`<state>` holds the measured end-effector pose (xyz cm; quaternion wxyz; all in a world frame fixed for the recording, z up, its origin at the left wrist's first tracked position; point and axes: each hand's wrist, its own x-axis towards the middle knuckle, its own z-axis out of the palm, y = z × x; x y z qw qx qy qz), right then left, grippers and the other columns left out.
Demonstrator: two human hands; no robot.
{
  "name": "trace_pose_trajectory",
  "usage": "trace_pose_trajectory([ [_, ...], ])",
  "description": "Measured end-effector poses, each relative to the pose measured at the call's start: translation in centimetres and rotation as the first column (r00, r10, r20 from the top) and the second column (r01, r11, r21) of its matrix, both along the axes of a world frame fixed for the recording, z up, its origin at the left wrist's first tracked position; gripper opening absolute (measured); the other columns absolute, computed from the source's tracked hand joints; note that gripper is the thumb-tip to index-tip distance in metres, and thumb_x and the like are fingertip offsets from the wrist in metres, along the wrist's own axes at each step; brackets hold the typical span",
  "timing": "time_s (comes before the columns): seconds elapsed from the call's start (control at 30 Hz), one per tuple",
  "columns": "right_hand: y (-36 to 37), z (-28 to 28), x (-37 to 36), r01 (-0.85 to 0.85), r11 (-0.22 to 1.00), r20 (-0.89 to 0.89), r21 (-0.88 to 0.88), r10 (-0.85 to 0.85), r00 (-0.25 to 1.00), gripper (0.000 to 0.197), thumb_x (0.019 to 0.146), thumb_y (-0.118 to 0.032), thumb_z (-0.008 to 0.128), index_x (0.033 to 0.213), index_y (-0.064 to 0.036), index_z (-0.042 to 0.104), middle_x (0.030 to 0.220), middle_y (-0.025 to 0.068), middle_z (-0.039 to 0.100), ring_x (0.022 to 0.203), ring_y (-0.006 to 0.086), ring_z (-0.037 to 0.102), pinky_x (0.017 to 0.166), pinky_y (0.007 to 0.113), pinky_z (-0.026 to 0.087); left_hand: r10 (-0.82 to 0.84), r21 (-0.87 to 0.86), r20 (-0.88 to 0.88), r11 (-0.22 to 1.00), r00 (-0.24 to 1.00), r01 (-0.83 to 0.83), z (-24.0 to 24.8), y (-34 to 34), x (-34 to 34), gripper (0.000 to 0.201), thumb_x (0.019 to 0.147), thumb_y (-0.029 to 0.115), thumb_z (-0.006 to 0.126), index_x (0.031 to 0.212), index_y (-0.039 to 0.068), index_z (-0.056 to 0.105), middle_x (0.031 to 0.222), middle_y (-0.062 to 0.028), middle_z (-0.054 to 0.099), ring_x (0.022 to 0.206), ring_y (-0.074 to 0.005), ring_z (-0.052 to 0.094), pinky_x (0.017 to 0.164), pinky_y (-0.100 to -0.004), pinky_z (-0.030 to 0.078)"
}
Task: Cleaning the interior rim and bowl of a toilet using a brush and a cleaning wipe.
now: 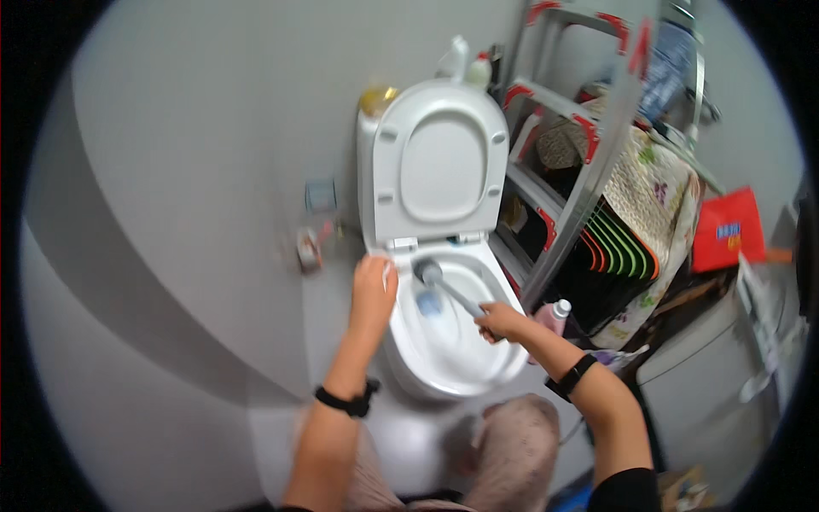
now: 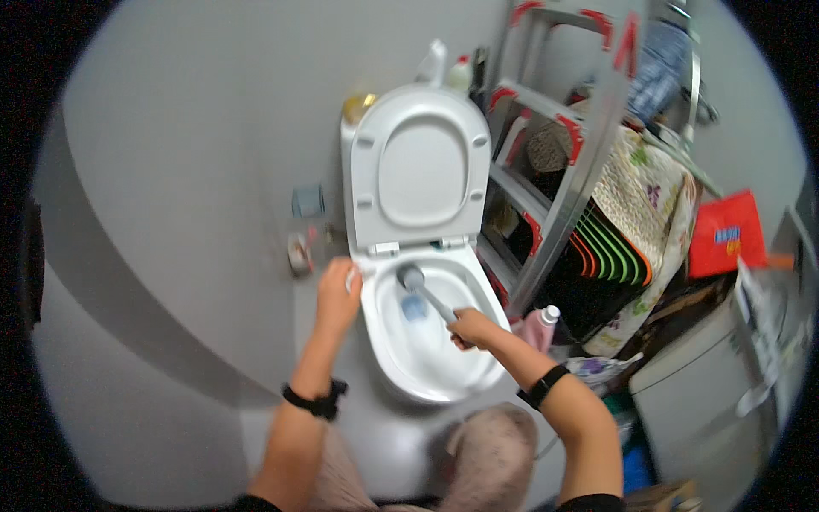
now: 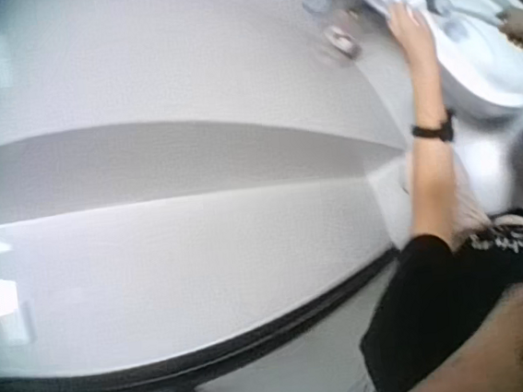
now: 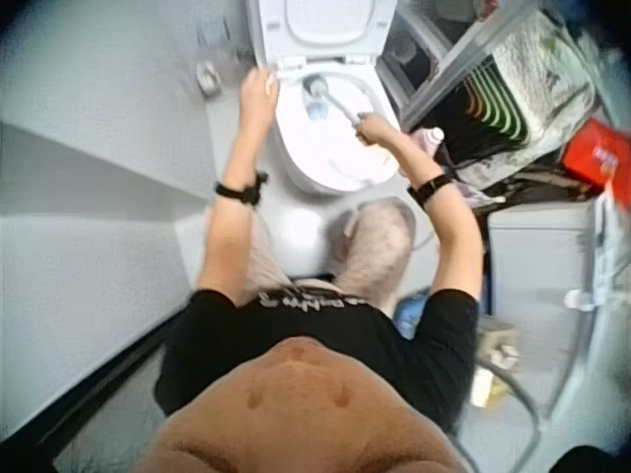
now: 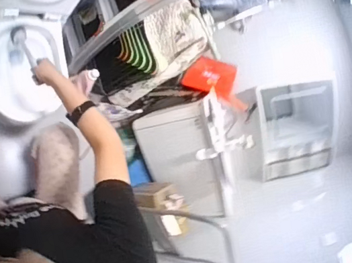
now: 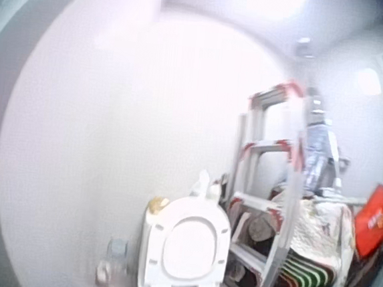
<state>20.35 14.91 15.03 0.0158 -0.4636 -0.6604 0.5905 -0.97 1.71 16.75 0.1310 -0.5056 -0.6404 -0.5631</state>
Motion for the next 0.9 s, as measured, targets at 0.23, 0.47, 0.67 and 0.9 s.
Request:
trace_pose_trajectory([
  [0.23,1.9,-2.5,1.0,0.284,0.640,0.062,-0.714,-0.346,0.936,0.019,0.083,-0.006,0.042,0.090,0.0108,0.045,0.053,0.0012,0.038,0.037,0.0060,0.036,0.033,0.017,0.031,-0.001,-0.074,0.033,0.997,0.999,0.003,1.5,-2.0,0.5,0.011,0.078,0.006,0.053,0.086,-0.002,0.053,0.088,-0.0169,0.054,0.082,-0.0336,0.053,0.073,-0.0375,0.042],
  [0.47,5.6,-5.8,0.0,0.236,0.249,0.004,-0.939,-0.680,0.733,0.011,0.081,-0.004,0.038,0.074,0.0039,0.035,0.059,0.0034,0.035,0.039,0.0064,0.033,0.033,0.017,0.029,-0.031,-0.079,0.021,0.996,0.999,0.033,1.1,-1.8,0.1,0.010,0.078,0.006,0.053,0.085,-0.001,0.055,0.089,-0.0155,0.055,0.085,-0.0327,0.052,0.075,-0.0378,0.041],
  [0.67,-0.9,-1.8,-5.6,-0.036,0.698,-0.209,-0.715,-0.164,0.964,0.015,0.082,-0.005,0.040,0.069,-0.0033,0.034,0.054,-0.0003,0.033,0.042,0.0060,0.032,0.034,0.017,0.026,-0.012,-0.079,0.075,0.997,0.997,0.018,0.8,-1.5,0.5,0.010,0.078,0.006,0.054,0.085,0.000,0.054,0.088,-0.0155,0.054,0.084,-0.0333,0.052,0.075,-0.0388,0.041],
  [0.9,1.2,-2.1,-2.5,0.100,0.711,-0.108,-0.696,-0.241,0.965,0.020,0.084,-0.009,0.041,0.065,-0.0038,0.036,0.053,-0.0005,0.034,0.040,0.0047,0.031,0.034,0.015,0.025,-0.069,-0.015,-0.030,0.998,0.997,0.068,-0.4,0.2,1.5,0.009,0.075,0.007,0.056,0.081,0.000,0.055,0.083,-0.0157,0.055,0.080,-0.0333,0.053,0.073,-0.0383,0.042],
])
